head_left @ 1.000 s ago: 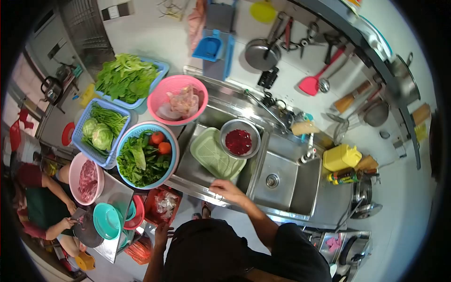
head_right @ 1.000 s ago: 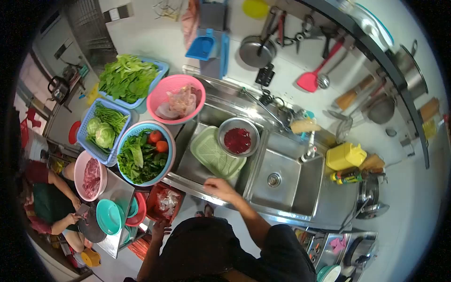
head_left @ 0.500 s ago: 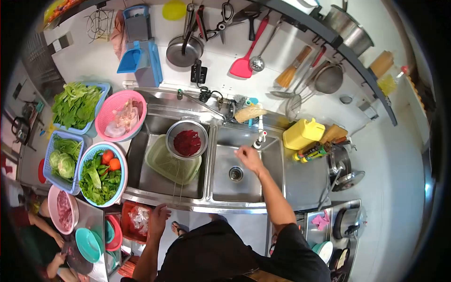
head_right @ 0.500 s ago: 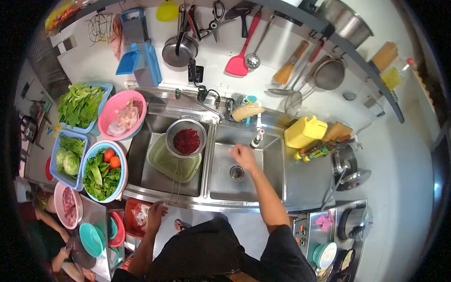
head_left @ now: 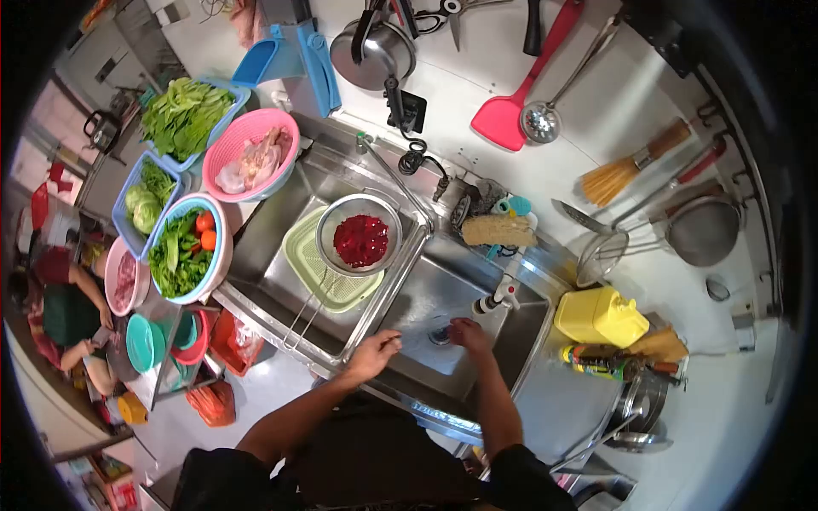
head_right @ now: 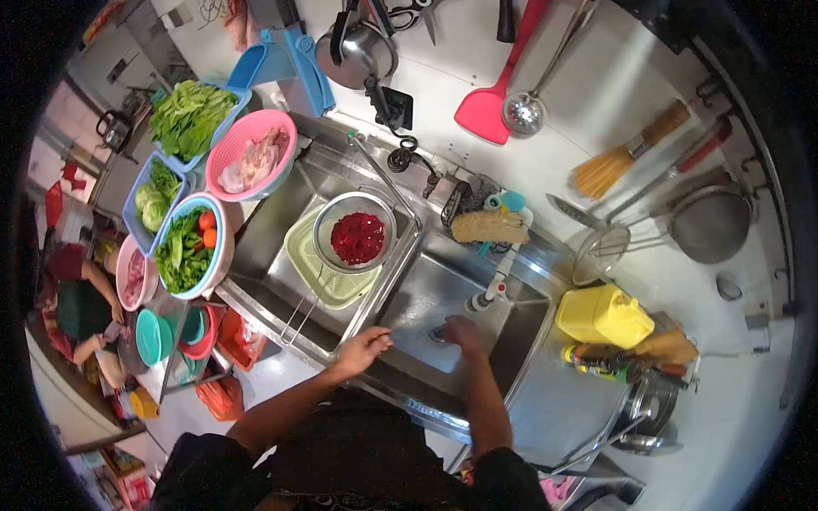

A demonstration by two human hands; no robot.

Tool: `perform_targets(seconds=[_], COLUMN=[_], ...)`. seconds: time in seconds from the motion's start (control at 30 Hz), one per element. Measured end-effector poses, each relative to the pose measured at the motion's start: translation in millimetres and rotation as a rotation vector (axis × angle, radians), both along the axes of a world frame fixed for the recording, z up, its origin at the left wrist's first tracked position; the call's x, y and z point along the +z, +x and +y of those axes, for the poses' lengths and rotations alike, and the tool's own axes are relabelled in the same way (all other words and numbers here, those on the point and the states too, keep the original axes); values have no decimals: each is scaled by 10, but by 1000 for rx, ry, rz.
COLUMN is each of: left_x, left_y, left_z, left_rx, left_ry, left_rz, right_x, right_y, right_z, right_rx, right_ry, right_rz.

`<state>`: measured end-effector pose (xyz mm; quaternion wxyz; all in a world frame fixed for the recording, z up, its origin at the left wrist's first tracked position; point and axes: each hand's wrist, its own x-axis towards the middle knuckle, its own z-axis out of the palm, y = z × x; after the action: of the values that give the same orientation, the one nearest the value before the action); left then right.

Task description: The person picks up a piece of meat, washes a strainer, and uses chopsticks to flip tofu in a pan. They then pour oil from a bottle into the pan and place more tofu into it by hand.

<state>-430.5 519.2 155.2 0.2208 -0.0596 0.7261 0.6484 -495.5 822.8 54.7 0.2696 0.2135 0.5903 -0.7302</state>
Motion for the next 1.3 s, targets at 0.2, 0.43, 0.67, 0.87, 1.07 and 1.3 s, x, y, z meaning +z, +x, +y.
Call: perform_targets(seconds=[0.2,0.43,0.67,0.87,1.07,1.3], left_x=[-110,-611,-1189,-1014,-2066,-1477], left_y=[-379,-604,-1056,-619,-992,-1170], left_z=[918,1924,2148,2414,2655,2292], left_rx=[-62,-26,386,170,-51,321], left_ry=[-185,-140,592,164,-337,925], left_rz=[-14,64,-510,-245,-151,-531], right_x=[-1501,-1404,494,47,91,260], right_y=[-420,-264,-7,-257,-322,-361], right_z=[-112,-20,-757,-242,-442,-385], right_rx=[-420,-399,-559,-466,-378,-387], right_ry=[-702,-277,-207,-171,-47,-111], right_rz=[213,214,-36,25,91,98])
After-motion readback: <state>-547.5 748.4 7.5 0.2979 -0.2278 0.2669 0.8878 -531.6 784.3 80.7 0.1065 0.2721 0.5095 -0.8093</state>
